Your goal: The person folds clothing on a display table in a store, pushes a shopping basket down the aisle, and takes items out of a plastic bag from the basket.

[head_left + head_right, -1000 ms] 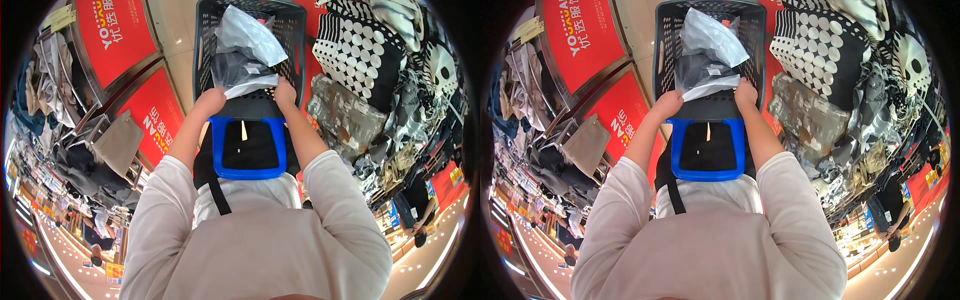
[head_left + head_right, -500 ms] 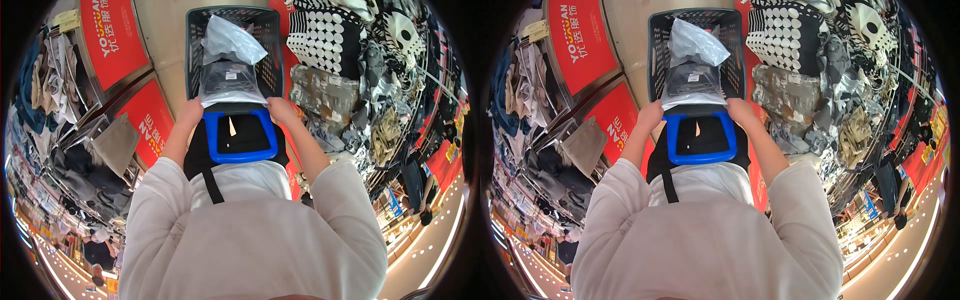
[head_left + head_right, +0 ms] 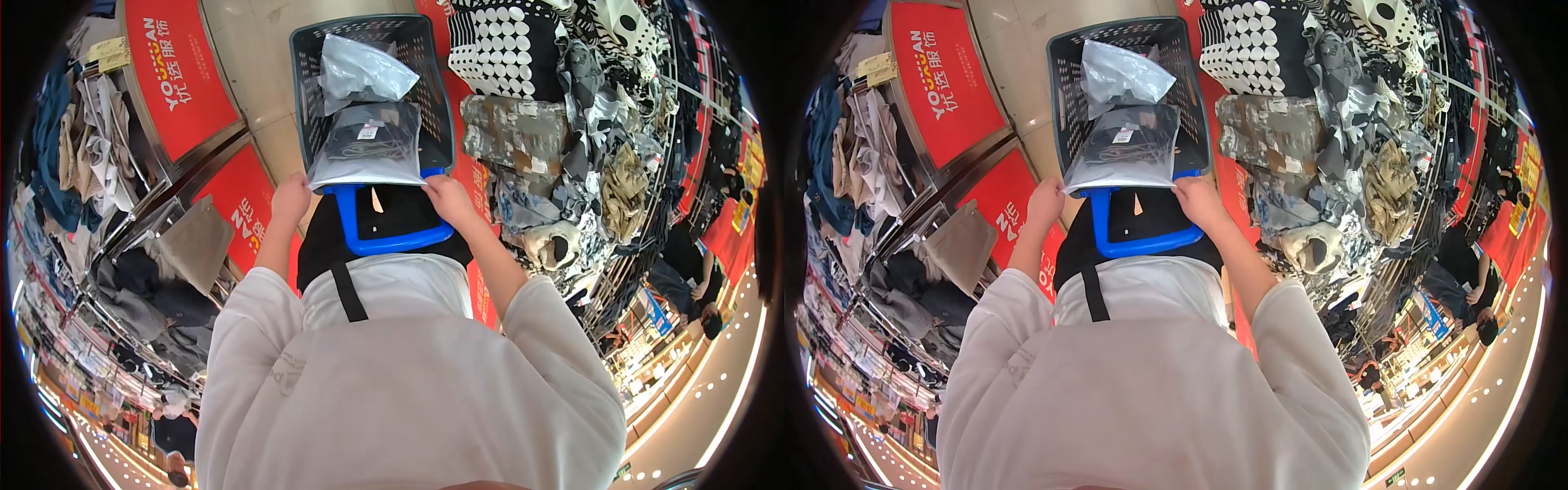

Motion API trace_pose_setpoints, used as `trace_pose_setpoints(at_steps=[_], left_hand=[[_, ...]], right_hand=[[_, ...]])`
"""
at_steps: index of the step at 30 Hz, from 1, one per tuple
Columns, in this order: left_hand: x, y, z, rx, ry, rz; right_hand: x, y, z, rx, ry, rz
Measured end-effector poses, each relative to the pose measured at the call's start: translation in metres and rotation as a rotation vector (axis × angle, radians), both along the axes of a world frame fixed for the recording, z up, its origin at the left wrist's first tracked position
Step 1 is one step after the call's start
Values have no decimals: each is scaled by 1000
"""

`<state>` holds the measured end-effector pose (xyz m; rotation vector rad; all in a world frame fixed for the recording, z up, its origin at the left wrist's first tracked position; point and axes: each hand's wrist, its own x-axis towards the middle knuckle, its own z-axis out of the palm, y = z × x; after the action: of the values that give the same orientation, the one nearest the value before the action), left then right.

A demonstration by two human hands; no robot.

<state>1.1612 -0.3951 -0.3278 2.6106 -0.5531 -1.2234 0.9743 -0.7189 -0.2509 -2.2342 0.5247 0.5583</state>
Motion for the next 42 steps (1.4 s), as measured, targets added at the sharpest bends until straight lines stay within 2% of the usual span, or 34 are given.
trace_pose_setpoints(at_steps=[3,5,6,8,9,11,12,15,17,19,24,26,30,32,33,35,36,38,42], left_hand=[[-3,8,-2,19,60,62],[-8,15,4,-12,115,90],[-11,14,10,-14,114,90],[-17,13,22,-11,14,28],[-18,7,32,-12,13,30],[-19,-10,58,-63,-252,-60],[-17,-17,67,-62,-252,-58],[-19,-38,87,-104,-158,-112],[-30,-50,103,-349,137,-93],[-43,-69,121,-466,282,-43],[-62,-107,149,-477,390,135],[-69,-111,147,-471,389,196],[-72,-106,148,-465,388,180],[-73,-102,148,-510,646,7],[-79,-101,143,-518,624,5],[-97,-101,131,-688,407,-239],[-96,-104,133,-692,383,-241],[-90,-116,137,-470,477,-300],[-82,-134,142,-419,353,-385]], right_hand=[[-4,2,5,66,-52,-71],[-6,7,10,253,162,-261],[-8,9,12,252,162,-261],[-11,15,15,192,-52,-114],[-8,17,21,190,-53,-112],[0,25,34,238,53,-112],[3,28,35,200,7,-35],[11,39,41,220,-26,-37],[16,46,43,251,-71,-47],[22,51,44,279,-15,-63],[28,57,52,294,-70,10],[27,59,57,342,-82,-64],[22,63,69,299,-67,-32],[12,69,63,127,-65,39],[8,69,61,120,-85,47],[-1,64,56,-28,-99,127],[-5,61,54,-67,-95,138],[-6,52,56,-113,-68,120],[19,39,48,-215,-37,85]])
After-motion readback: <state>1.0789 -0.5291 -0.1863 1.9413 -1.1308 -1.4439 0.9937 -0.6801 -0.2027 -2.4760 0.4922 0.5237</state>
